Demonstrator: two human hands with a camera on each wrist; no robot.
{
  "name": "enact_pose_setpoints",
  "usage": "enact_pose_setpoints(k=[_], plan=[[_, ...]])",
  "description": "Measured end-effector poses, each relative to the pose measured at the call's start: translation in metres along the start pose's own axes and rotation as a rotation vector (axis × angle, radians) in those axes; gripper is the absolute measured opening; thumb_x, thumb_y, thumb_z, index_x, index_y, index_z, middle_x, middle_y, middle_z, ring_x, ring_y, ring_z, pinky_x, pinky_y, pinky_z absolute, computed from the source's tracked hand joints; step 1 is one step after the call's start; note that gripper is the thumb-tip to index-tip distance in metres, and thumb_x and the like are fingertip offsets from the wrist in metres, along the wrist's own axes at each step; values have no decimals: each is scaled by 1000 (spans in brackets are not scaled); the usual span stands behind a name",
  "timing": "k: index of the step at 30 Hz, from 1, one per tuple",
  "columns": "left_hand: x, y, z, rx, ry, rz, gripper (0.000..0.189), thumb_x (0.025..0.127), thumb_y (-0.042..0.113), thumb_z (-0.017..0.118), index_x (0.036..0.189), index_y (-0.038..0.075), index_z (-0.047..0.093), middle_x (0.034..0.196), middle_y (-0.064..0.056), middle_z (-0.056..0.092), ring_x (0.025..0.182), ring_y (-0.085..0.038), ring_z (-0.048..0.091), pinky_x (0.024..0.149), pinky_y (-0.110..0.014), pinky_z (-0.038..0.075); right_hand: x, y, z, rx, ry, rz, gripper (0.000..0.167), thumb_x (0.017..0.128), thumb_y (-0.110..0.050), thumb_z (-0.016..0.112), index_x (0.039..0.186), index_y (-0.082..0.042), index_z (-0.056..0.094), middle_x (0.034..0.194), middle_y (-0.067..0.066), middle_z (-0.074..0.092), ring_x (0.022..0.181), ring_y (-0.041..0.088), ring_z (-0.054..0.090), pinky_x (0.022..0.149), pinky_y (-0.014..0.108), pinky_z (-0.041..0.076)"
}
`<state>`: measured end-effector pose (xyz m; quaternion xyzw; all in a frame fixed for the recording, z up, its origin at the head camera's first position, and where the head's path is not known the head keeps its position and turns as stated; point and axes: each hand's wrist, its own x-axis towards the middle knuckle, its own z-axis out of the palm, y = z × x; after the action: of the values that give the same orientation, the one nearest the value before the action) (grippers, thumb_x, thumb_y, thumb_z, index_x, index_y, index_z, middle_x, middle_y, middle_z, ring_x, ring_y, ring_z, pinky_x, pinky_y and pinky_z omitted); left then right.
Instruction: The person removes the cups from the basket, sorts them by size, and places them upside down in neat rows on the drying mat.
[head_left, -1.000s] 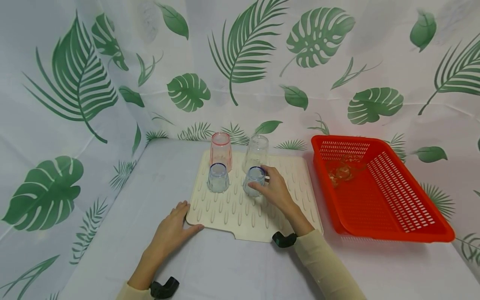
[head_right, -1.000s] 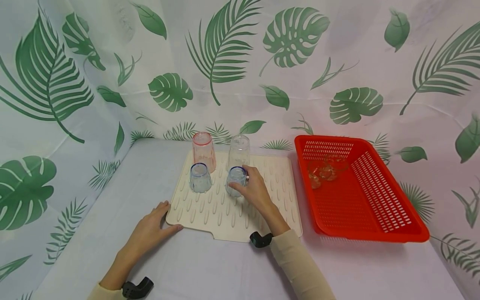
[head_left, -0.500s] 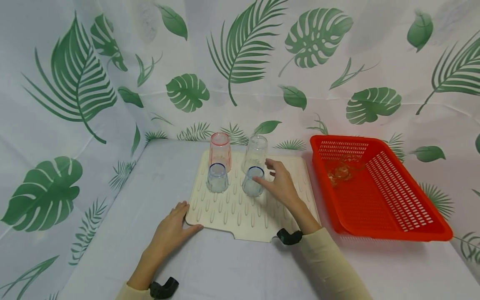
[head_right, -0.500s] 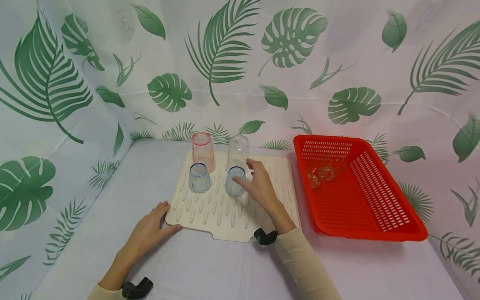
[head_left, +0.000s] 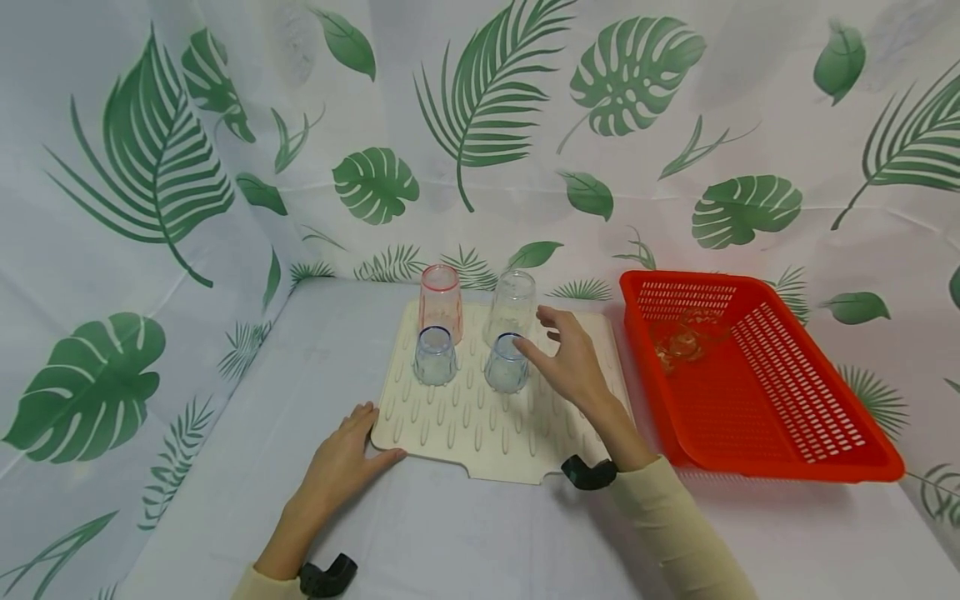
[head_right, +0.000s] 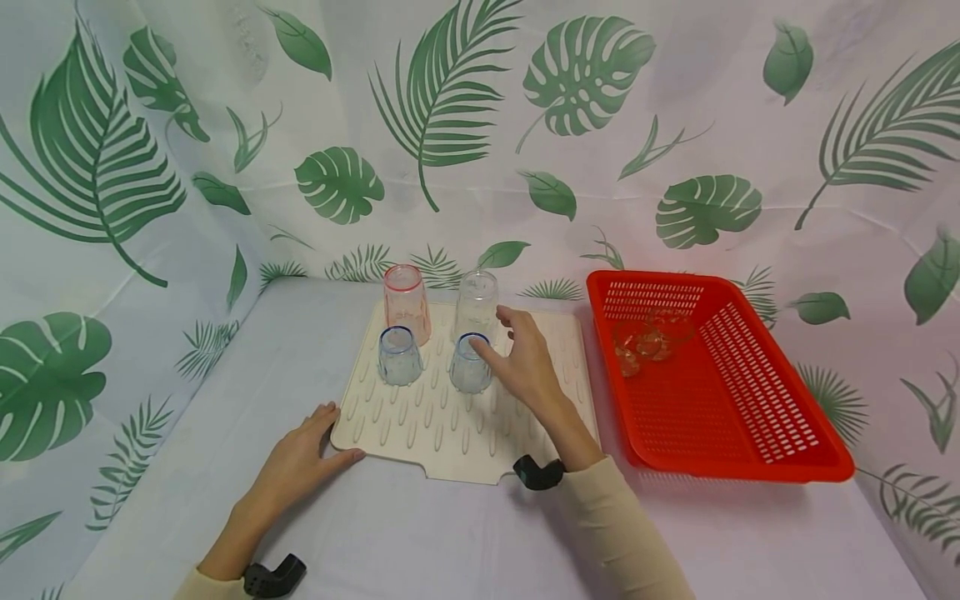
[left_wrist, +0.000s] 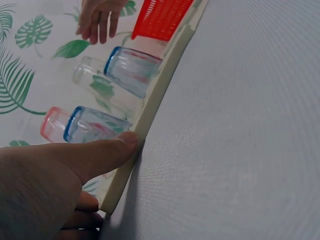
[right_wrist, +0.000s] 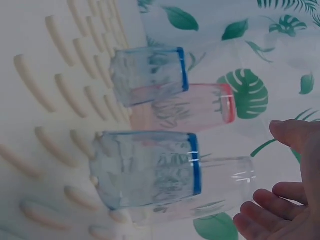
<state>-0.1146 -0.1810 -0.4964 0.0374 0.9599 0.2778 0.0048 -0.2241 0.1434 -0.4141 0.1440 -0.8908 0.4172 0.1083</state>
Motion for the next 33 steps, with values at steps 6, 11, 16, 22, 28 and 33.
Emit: enact_pose_setpoints(k=[6,11,16,22,28,33], plan=[[0,0,0,2,-6,-7,83,87,48,75,146,-3,47,155,-26,41,147,-43,35,117,-60,34,1,-8,-12,-25,38,-43,62,91,-27,74,142,-1,49,141,19,56,126,37,57,105,53,51],[0,0,0,-2,-10,-20,83,87,48,74,147,-3,46,155,-25,41,147,-43,34,118,-60,34,4,-12,-25,-84,82,-77,61,90,-29,74,140,-3,52,140,18,59,123,36,61,103,51,53],[0,1,0,-7,-11,-20,83,87,48,74,147,-3,46,155,-25,41,148,-43,33,118,-60,33,6,-17,-42,-118,82,-56,64,90,-30,74,143,-3,49,144,18,56,126,37,59,103,52,53],[-1,2,0,-2,-9,-18,84,88,49,74,147,-3,45,156,-25,40,148,-43,33,118,-60,33,8,-17,-63,-134,106,-53,63,91,-29,72,143,-2,48,143,20,55,128,37,56,108,53,49],[-2,2,-1,4,-8,-18,84,88,49,73,147,-3,45,156,-25,40,147,-43,33,118,-60,33,5,-8,-82,-119,144,-21,65,91,-31,73,144,-3,47,144,19,55,127,38,56,107,56,49],[-2,1,-1,4,-5,-11,83,88,49,73,147,-3,45,156,-25,40,147,-43,34,118,-60,33,2,2,-98,-154,151,36,67,93,-34,70,147,-4,44,145,21,52,129,39,52,106,60,47]])
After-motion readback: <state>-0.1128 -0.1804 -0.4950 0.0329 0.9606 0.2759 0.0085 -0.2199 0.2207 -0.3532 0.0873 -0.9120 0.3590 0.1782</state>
